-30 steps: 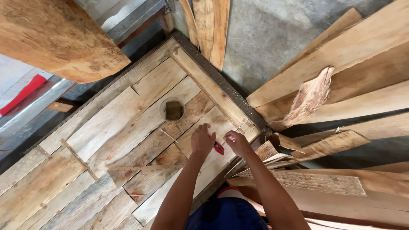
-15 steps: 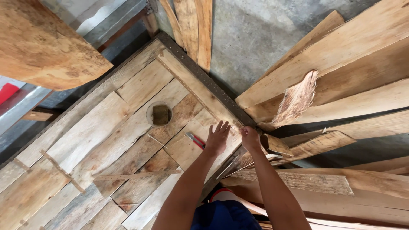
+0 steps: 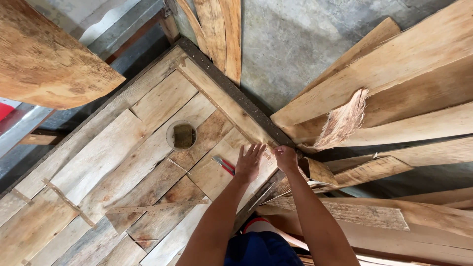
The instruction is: The person lays thin wooden strips across a plank surface and presses them into place, then uses a utility knife to cut small wooden pieces and press them into the seams between planks, working along the panel section by section.
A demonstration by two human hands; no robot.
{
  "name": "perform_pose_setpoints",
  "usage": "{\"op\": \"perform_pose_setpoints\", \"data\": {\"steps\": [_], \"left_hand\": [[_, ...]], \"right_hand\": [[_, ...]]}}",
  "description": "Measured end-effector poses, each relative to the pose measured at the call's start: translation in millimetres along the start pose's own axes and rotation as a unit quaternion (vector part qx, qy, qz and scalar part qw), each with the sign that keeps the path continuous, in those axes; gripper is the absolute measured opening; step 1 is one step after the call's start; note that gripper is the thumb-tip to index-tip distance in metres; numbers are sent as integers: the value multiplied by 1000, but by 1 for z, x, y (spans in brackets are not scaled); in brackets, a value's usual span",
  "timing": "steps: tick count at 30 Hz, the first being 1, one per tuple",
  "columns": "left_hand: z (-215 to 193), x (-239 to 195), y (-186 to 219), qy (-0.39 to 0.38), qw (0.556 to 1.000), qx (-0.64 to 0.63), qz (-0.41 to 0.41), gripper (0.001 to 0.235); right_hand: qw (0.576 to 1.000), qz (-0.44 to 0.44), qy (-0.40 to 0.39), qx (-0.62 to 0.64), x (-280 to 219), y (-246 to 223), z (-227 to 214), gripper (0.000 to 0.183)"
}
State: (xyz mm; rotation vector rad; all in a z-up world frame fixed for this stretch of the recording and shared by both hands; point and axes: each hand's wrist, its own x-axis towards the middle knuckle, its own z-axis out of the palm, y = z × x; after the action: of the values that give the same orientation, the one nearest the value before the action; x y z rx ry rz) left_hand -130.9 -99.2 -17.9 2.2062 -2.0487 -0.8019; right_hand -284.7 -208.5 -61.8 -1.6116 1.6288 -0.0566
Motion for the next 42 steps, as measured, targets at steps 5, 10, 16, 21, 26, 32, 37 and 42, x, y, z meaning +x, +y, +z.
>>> {"op": "perform_pose_setpoints", "data": {"steps": [5, 10, 16, 21, 26, 32, 37, 42], "left_hand": [[-1, 4, 6, -24, 1000, 18, -7, 87], [-4, 3, 7, -39, 999, 28, -10, 85], [13, 4, 6, -17, 999, 43, -8, 78], [17, 7, 7, 0, 998, 57, -10, 77], [0, 3, 11, -37, 997, 66, -14, 81], [13, 3, 10, 4, 998, 59, -7, 79], [25, 6, 7, 32, 998, 58, -6, 76], [27, 5, 8, 57, 997, 48, -10, 69]], "right_hand": [[1000, -6, -4, 6, 5, 5, 3, 23], [1000, 9, 3, 3, 1, -2, 4, 23], [1000, 6, 24, 5, 2, 0, 7, 22], [1000, 20, 12, 5, 4, 3, 7, 24], [999, -16, 25, -42, -4, 7, -1, 23], [989, -96, 74, -85, -40, -12, -8, 22], [974, -116, 5, -194, -82, -49, -11, 61], [942, -132, -6, -307, -94, -45, 0, 74]]}}
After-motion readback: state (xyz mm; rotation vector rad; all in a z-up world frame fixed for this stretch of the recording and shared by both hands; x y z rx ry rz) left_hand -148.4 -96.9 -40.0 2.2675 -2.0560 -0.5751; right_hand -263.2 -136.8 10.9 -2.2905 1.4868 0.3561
